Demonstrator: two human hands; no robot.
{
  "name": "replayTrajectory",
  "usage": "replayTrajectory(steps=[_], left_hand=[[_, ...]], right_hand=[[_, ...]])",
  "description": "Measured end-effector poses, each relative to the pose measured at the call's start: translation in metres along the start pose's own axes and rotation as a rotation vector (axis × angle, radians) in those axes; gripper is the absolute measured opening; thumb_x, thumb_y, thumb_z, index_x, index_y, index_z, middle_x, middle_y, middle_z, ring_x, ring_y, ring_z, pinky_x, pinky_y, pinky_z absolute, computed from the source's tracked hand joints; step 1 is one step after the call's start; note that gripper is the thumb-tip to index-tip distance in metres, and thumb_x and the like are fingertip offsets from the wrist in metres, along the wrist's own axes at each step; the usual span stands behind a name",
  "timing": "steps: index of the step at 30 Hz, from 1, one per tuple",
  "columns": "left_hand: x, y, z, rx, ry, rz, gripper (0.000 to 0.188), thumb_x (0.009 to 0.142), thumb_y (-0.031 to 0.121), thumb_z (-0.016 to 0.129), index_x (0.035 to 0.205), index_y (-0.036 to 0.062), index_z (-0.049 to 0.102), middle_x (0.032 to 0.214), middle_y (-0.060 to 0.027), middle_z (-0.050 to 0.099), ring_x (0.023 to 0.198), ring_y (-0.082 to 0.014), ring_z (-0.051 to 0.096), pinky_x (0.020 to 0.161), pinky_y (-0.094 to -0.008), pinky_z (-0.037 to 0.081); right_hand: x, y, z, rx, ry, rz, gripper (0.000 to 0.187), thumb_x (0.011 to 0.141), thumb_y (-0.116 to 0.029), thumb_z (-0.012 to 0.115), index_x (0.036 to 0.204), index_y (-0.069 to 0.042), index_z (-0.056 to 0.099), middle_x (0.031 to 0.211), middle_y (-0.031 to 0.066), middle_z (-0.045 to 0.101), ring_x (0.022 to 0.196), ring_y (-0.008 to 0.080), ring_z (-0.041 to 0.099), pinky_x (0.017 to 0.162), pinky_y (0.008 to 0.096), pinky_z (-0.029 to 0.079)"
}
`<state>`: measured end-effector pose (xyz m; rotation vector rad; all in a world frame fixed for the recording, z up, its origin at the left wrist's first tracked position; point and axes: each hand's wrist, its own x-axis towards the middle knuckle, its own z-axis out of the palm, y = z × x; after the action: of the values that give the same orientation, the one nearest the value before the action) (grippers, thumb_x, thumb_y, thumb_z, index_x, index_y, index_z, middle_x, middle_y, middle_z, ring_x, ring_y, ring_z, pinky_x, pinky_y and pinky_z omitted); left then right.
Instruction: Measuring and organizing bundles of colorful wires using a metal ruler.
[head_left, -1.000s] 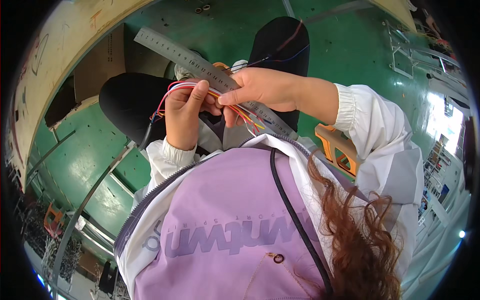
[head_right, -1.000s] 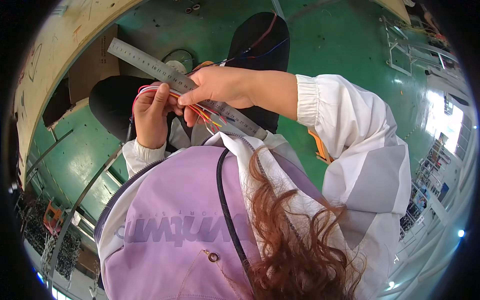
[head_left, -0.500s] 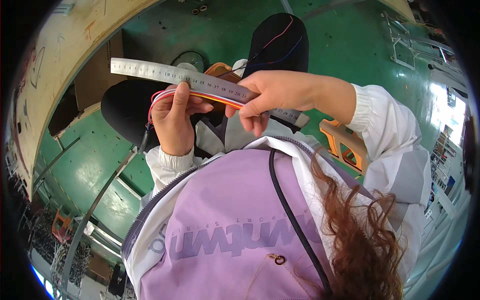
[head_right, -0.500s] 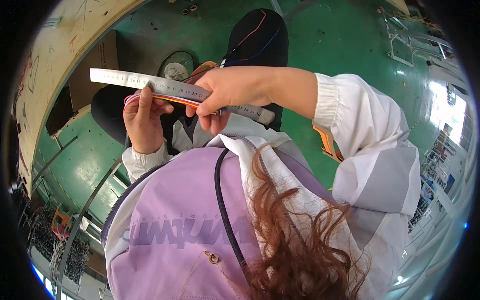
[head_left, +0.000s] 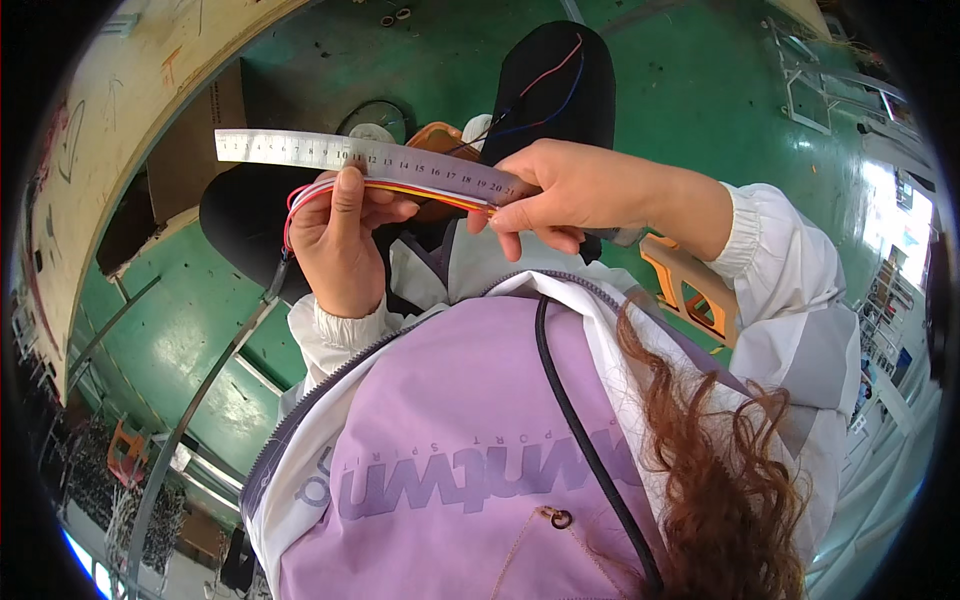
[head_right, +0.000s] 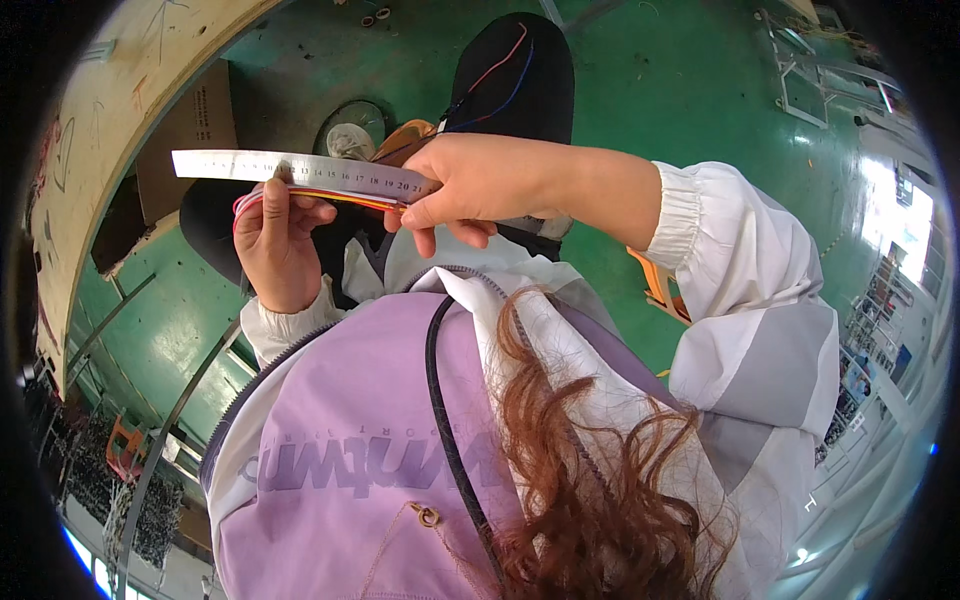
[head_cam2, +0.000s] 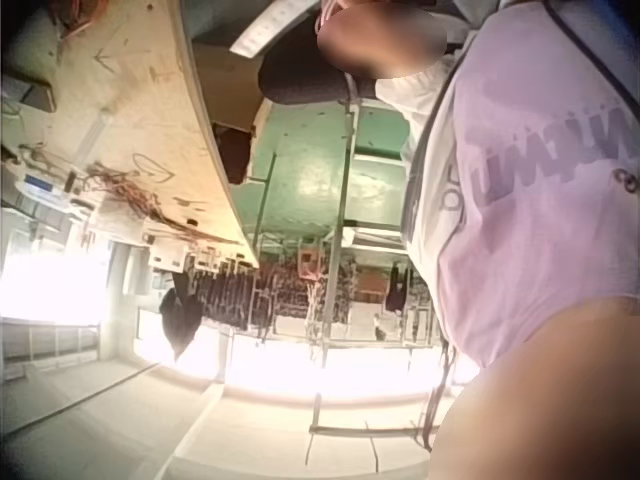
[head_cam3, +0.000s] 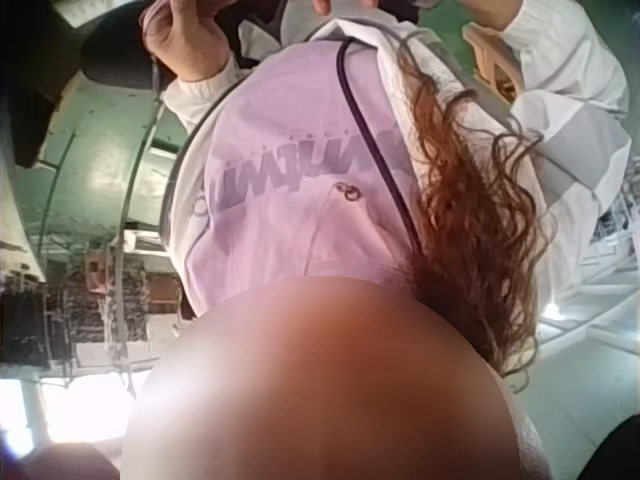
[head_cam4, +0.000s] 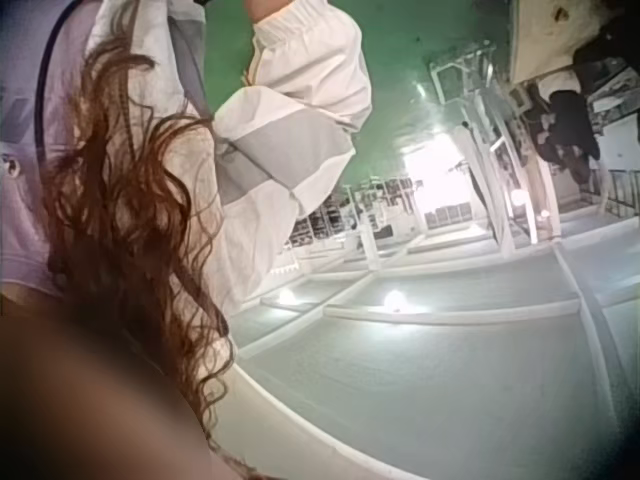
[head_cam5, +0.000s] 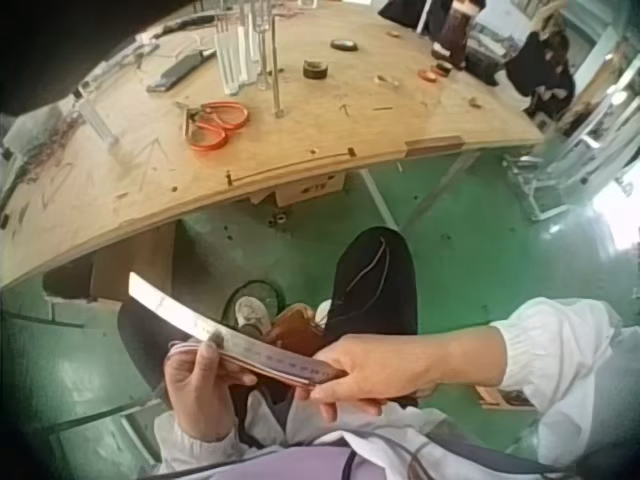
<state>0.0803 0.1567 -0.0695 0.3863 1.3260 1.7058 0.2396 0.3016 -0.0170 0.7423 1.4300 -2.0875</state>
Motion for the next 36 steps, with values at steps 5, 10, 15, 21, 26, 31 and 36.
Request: replayTrajectory(steps=[5, 10, 15, 21, 26, 31, 36], left_hand=[[0.000, -0.002, -0.001, -0.012, -0.024, 0.015, 0.023, 0.090, 0.019, 0.050, 0.095, -0.0028, 0.057, 0.071, -0.0092, 0.061, 0.057, -0.0164, 0.060, 0.054, -0.0265, 0.052], [0.002, -0.005, -0.002, 0.006, -0.013, 0.028, 0.023, 0.090, 0.018, 0.050, 0.097, -0.0025, 0.057, 0.076, -0.0095, 0.062, 0.063, -0.0163, 0.062, 0.059, -0.0271, 0.053], [0.002, -0.011, -0.005, -0.001, -0.004, 0.049, 0.022, 0.090, 0.018, 0.050, 0.098, -0.0017, 0.056, 0.086, -0.0095, 0.062, 0.073, -0.0167, 0.063, 0.065, -0.0295, 0.054], [0.002, -0.010, -0.002, -0.006, 0.020, 0.001, 0.022, 0.090, 0.019, 0.050, 0.098, -0.0007, 0.056, 0.089, -0.0093, 0.062, 0.076, -0.0170, 0.063, 0.067, -0.0301, 0.054], [0.002, -0.007, -0.001, 0.001, -0.018, -0.055, 0.021, 0.089, 0.019, 0.051, 0.097, 0.0004, 0.058, 0.084, -0.0097, 0.064, 0.070, -0.0173, 0.064, 0.064, -0.0292, 0.054], [0.006, -0.005, 0.003, 0.000, -0.012, -0.078, 0.018, 0.089, 0.018, 0.052, 0.092, 0.0016, 0.059, 0.078, -0.0089, 0.064, 0.066, -0.0169, 0.064, 0.061, -0.0280, 0.054], [0.009, -0.006, 0.000, -0.012, -0.010, -0.052, 0.017, 0.088, 0.018, 0.053, 0.089, 0.0024, 0.060, 0.077, -0.0086, 0.064, 0.065, -0.0166, 0.064, 0.061, -0.0279, 0.054]], right_hand=[[-0.003, -0.001, 0.002, 0.002, 0.017, 0.007, 0.022, 0.084, -0.012, 0.050, 0.100, 0.001, 0.056, 0.065, 0.0007, 0.055, 0.040, 0.0035, 0.039, 0.039, 0.0176, 0.031], [-0.003, 0.000, 0.001, 0.040, -0.003, 0.002, 0.023, 0.084, -0.011, 0.049, 0.103, 0.001, 0.056, 0.063, -0.0002, 0.051, 0.041, 0.0034, 0.035, 0.038, 0.0180, 0.027], [-0.003, -0.001, 0.001, 0.065, -0.025, 0.019, 0.024, 0.085, -0.010, 0.047, 0.105, 0.001, 0.054, 0.063, 0.0003, 0.050, 0.041, 0.0035, 0.033, 0.038, 0.0178, 0.026], [-0.002, -0.002, 0.001, 0.080, -0.014, 0.039, 0.027, 0.085, -0.008, 0.046, 0.110, 0.001, 0.047, 0.063, 0.0020, 0.051, 0.040, 0.0037, 0.033, 0.037, 0.0181, 0.025], [0.000, -0.001, 0.000, 0.083, 0.005, 0.059, 0.029, 0.085, -0.009, 0.046, 0.113, -0.001, 0.041, 0.064, 0.0036, 0.051, 0.039, 0.0047, 0.034, 0.037, 0.0186, 0.028], [-0.004, -0.002, -0.005, 0.096, -0.033, 0.033, 0.031, 0.082, -0.007, 0.048, 0.112, 0.002, 0.042, 0.075, 0.0094, 0.059, 0.055, 0.0110, 0.054, 0.051, 0.0213, 0.043], [-0.006, 0.000, -0.011, 0.077, -0.068, -0.027, 0.034, 0.079, -0.003, 0.050, 0.112, 0.005, 0.044, 0.089, 0.0148, 0.062, 0.078, 0.0175, 0.063, 0.070, 0.0246, 0.049]])
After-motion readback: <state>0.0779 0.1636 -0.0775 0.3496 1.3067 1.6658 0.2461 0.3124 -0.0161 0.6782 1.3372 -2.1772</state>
